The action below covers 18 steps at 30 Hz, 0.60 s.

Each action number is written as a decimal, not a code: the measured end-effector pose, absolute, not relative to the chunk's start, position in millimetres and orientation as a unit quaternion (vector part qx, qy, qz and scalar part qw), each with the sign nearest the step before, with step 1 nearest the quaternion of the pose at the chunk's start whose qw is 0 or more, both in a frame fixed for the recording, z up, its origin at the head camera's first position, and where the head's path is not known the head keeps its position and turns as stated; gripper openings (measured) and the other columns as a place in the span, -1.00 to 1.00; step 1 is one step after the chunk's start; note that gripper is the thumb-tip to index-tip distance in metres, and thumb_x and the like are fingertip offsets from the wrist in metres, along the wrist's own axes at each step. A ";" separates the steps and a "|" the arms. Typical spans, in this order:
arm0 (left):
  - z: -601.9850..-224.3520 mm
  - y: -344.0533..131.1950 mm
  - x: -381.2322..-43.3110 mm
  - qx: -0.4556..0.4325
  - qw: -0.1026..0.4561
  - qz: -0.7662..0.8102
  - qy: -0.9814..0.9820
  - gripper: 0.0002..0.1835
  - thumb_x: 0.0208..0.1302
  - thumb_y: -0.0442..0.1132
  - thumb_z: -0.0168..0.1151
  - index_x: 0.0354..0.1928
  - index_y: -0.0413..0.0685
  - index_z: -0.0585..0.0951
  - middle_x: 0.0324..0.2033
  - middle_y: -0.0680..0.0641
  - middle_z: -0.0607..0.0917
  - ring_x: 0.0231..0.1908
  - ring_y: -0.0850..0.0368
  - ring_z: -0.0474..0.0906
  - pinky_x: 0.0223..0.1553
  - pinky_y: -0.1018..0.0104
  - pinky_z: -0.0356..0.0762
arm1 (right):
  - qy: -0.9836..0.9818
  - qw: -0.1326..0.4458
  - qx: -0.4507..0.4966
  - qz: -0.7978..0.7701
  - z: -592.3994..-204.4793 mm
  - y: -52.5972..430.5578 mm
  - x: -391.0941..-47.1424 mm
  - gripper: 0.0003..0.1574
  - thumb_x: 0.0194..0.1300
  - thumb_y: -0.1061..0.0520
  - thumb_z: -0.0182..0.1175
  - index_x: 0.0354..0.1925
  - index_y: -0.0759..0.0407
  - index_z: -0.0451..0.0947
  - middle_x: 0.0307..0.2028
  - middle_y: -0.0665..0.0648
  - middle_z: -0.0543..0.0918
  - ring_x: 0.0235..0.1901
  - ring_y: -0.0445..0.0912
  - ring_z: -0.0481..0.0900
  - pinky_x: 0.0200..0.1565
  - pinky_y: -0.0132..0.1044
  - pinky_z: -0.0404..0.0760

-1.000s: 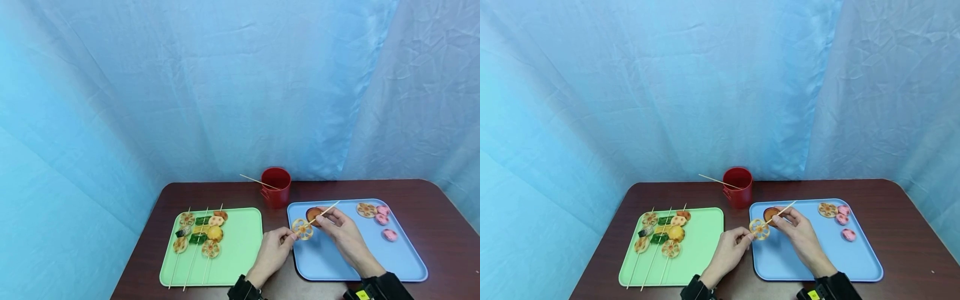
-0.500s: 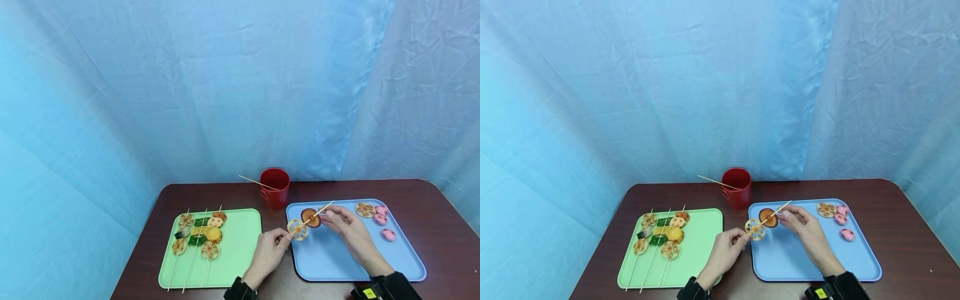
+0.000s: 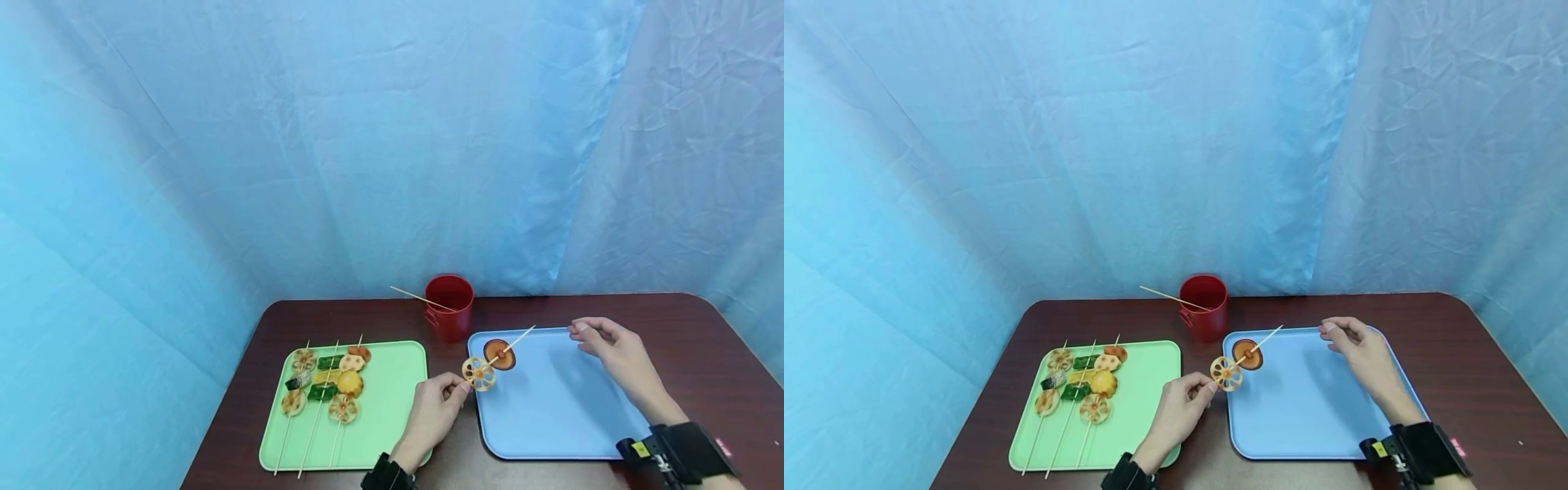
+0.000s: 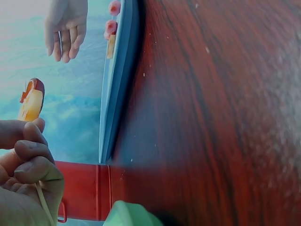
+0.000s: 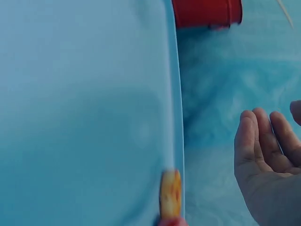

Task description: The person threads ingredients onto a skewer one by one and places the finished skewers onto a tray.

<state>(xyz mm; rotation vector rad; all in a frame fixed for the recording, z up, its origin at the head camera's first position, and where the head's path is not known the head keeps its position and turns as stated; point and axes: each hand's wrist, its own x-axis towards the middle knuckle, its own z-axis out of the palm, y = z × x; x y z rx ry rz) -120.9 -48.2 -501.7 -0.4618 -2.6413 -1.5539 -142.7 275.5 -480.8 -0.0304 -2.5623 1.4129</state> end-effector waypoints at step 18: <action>-503.0 -52.4 -121.6 -0.131 0.010 -0.511 -0.849 -0.82 0.29 -0.16 0.21 -0.38 -0.06 0.71 -0.69 0.22 0.46 -0.70 0.40 0.30 -0.68 0.52 0.24 | -0.958 0.087 0.044 0.271 -476.7 318.3 -162.6 -0.59 0.38 0.02 0.12 0.01 0.31 0.54 -0.19 0.28 0.62 -0.43 0.00 0.53 -0.41 -0.08 0.53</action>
